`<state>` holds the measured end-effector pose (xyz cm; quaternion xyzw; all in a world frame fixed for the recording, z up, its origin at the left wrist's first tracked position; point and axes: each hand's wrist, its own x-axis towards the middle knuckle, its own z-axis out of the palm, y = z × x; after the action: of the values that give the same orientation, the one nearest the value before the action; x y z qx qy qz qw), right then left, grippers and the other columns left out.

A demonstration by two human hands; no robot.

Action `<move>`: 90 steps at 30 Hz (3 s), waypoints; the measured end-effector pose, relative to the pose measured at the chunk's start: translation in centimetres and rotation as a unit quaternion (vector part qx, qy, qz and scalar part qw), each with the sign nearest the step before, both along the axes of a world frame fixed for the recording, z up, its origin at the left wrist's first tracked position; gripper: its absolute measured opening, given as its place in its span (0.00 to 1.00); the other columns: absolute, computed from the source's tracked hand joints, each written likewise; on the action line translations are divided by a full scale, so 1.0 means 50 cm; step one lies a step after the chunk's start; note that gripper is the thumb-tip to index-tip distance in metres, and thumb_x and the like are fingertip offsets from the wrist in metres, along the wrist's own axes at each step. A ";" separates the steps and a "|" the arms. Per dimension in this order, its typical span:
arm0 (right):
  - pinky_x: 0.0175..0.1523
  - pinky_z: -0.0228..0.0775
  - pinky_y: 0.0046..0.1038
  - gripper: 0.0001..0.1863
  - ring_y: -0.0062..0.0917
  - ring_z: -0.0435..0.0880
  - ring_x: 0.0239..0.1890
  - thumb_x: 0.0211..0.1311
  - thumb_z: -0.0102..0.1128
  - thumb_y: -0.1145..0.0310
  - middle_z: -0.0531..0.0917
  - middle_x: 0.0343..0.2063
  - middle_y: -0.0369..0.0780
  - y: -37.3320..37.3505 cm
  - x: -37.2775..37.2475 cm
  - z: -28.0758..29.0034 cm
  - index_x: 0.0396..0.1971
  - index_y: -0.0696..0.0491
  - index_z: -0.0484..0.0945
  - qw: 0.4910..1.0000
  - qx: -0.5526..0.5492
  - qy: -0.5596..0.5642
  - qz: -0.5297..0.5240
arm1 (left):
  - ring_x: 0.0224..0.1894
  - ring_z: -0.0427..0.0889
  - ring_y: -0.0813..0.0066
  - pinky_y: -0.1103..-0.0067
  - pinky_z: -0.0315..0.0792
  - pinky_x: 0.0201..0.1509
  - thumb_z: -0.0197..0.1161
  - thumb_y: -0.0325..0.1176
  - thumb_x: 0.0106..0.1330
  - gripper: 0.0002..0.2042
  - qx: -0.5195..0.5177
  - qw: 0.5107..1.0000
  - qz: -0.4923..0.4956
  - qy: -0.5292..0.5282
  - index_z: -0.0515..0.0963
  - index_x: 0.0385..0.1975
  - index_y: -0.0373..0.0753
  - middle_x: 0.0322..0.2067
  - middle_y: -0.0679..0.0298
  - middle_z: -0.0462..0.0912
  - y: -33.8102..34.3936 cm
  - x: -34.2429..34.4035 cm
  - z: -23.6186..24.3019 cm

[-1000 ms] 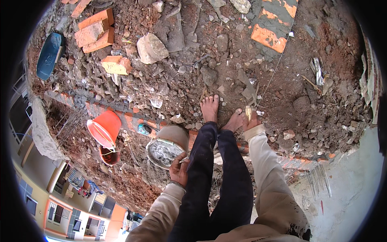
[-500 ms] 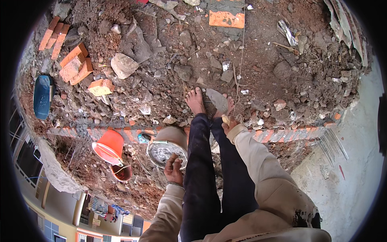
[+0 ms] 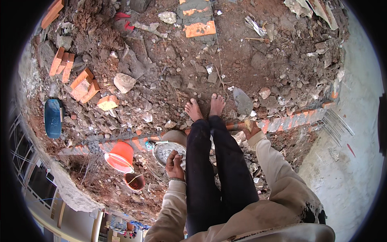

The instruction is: The person scoops wet cement from a bucket using a trowel and spreads it onto the ground to create a bed for brick pavers. They then place bricks onto the cement and tap them into position.

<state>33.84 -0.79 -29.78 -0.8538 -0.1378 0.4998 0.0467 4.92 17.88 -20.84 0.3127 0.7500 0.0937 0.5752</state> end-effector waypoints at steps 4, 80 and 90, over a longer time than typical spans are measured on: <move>0.43 0.70 0.43 0.27 0.51 0.77 0.38 0.49 0.54 0.64 0.78 0.34 0.56 0.007 -0.026 -0.006 0.51 0.57 0.61 0.995 -0.041 0.036 0.078 | 0.38 0.78 0.72 0.79 0.70 0.41 0.58 0.34 0.61 0.17 -0.027 0.999 -0.011 0.019 0.71 0.48 0.33 0.40 0.63 0.76 0.006 -0.013 -0.003; 0.16 0.65 0.21 0.32 0.19 0.72 0.16 0.50 0.55 0.72 0.75 0.25 0.38 0.031 -0.811 -0.095 0.59 0.51 0.61 0.912 0.094 0.395 0.062 | 0.48 0.72 0.56 0.51 0.65 0.51 0.61 0.48 0.58 0.24 -0.120 0.886 0.427 -0.136 0.72 0.50 0.40 0.50 0.59 0.71 -0.412 -0.681 -0.457; 0.16 0.64 0.22 0.33 0.19 0.72 0.15 0.51 0.56 0.72 0.74 0.25 0.37 0.132 -0.807 -0.052 0.60 0.49 0.59 0.912 -0.021 0.407 0.045 | 0.28 0.81 0.67 0.68 0.71 0.30 0.60 0.53 0.58 0.23 -0.125 0.936 0.323 -0.057 0.77 0.43 0.39 0.33 0.60 0.80 -0.400 -0.700 -0.432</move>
<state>-6.53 5.83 -32.36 -0.5698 -0.1344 0.8086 0.0587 -30.08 -2.10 -42.43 -0.0266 0.7824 0.1974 0.5901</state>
